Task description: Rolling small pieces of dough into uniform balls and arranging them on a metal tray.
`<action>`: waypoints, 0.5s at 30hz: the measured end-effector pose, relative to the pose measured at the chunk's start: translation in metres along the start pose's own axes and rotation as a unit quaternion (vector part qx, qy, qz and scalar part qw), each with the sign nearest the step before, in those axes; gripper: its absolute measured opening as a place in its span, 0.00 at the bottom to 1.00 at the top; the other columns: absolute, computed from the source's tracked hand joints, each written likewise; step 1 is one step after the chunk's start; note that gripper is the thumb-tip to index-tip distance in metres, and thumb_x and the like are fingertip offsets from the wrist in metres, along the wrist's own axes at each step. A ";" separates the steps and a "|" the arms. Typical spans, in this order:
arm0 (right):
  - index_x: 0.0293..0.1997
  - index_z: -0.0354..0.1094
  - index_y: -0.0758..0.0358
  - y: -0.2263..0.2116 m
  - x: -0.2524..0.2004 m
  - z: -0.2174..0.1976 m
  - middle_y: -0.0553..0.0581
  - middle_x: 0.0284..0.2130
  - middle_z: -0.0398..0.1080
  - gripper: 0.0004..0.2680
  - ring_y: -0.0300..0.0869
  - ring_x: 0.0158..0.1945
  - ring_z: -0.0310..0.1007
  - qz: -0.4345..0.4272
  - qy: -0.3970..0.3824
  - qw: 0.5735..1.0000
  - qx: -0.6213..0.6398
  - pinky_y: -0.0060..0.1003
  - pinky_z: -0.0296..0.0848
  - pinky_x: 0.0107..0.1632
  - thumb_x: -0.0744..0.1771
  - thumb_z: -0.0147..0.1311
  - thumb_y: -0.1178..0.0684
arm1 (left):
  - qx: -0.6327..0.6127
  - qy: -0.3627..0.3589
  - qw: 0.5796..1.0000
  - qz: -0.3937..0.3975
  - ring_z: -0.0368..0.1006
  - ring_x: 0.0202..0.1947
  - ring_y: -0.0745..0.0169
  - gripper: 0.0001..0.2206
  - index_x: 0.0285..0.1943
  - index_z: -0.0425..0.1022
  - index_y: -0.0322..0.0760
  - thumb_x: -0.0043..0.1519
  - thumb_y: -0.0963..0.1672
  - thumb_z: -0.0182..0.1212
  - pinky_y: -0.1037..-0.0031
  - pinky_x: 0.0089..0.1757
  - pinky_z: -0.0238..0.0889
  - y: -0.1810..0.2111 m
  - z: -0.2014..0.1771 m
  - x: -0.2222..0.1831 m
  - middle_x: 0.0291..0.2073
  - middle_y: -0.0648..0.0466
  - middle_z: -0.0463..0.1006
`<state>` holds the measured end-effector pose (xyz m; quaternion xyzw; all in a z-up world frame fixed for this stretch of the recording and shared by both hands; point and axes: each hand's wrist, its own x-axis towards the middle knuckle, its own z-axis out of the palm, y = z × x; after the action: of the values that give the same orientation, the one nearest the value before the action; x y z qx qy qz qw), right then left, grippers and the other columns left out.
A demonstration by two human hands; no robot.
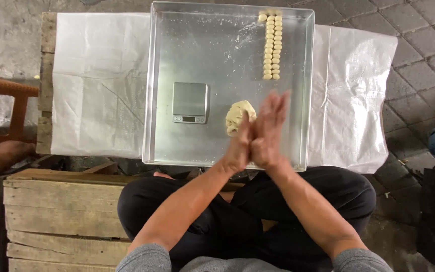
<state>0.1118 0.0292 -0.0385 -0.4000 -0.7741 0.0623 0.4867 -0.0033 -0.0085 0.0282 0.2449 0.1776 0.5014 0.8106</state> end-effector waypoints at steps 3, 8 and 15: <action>0.81 0.32 0.65 0.008 -0.001 0.000 0.67 0.79 0.28 0.33 0.72 0.77 0.12 -0.001 -0.002 1.000 -0.011 0.64 0.20 0.75 0.71 0.10 0.28 | -0.030 0.000 1.000 0.006 0.59 0.69 0.67 0.27 0.82 0.51 0.36 0.78 0.53 0.32 0.77 0.67 0.47 0.016 0.006 0.000 0.75 0.54 0.60; 0.81 0.31 0.64 0.002 -0.008 0.014 0.67 0.79 0.31 0.35 0.72 0.77 0.14 0.007 -0.011 1.000 -0.026 0.61 0.21 0.76 0.70 0.09 0.26 | -0.068 0.057 0.995 -0.041 0.67 0.66 0.52 0.36 0.78 0.60 0.32 0.72 0.61 0.35 0.70 0.61 0.63 -0.015 -0.016 0.010 0.69 0.42 0.67; 0.82 0.32 0.59 -0.036 0.010 -0.003 0.53 0.80 0.29 0.21 0.53 0.81 0.22 0.028 0.019 0.998 0.043 0.56 0.25 0.82 0.76 0.30 0.49 | 0.004 0.134 0.988 -0.069 0.60 0.70 0.39 0.36 0.75 0.61 0.30 0.69 0.61 0.46 0.53 0.69 0.49 -0.015 -0.008 -0.001 0.73 0.33 0.59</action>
<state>0.0920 0.0104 -0.0124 -0.4009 -0.7500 0.1017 0.5162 0.0031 -0.0132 0.0130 0.1655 0.3035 0.4715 0.8113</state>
